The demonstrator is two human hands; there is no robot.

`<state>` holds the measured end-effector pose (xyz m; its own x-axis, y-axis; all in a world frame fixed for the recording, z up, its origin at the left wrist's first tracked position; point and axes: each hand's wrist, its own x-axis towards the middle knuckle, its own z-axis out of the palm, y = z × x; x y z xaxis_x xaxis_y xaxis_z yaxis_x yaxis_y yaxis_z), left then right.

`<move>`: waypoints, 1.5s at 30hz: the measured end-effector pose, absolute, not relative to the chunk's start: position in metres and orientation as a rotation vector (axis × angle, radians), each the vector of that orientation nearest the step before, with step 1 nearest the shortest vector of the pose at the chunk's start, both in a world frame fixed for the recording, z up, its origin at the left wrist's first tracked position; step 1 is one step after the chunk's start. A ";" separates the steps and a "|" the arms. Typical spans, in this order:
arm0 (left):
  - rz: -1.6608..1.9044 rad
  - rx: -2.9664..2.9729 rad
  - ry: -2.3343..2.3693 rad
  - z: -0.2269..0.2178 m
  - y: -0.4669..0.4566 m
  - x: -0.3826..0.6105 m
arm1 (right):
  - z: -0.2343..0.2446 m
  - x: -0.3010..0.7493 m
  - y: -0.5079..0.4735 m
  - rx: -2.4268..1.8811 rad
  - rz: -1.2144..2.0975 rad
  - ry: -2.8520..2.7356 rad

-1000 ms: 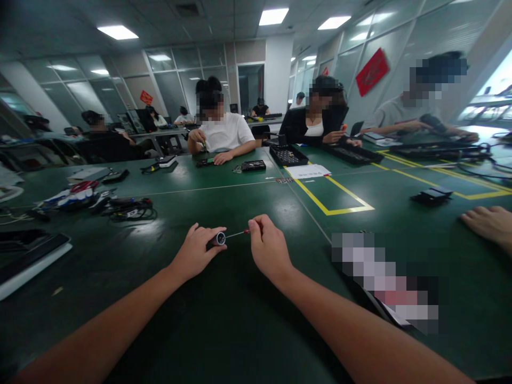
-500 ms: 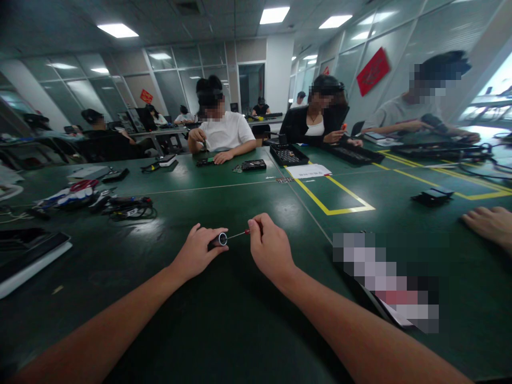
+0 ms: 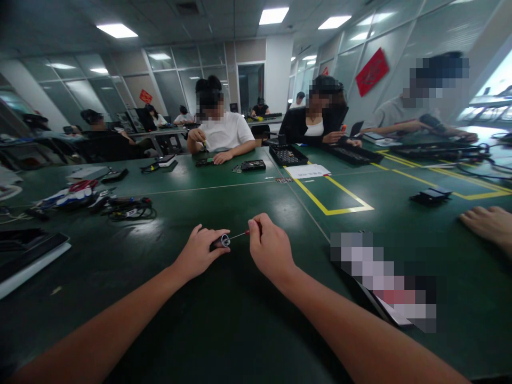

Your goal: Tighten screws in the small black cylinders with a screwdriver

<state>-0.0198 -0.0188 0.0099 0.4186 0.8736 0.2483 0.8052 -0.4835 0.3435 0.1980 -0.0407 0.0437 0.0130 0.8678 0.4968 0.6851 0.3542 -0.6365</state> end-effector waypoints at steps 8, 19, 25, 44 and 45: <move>0.580 2.442 1.461 0.010 -0.017 -0.019 | 0.046 0.203 -0.040 -1.432 0.195 -1.697; 0.833 2.181 1.524 0.029 -0.020 -0.020 | 0.029 0.200 -0.024 -1.151 0.863 -1.131; 0.720 2.126 1.542 0.036 -0.017 -0.024 | 0.026 0.199 -0.017 -1.021 1.161 -0.801; 0.152 2.405 1.546 0.034 0.016 0.020 | 0.024 0.197 -0.019 -1.078 1.156 -0.875; 0.161 2.405 1.559 0.034 0.015 0.019 | 0.024 0.197 -0.019 -1.073 1.162 -0.870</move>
<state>0.0193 0.0155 0.0343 0.4145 0.9085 -0.0532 0.8785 -0.3842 0.2839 0.1975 -0.0192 0.0241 0.2029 0.9792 -0.0030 -0.2733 0.0537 -0.9604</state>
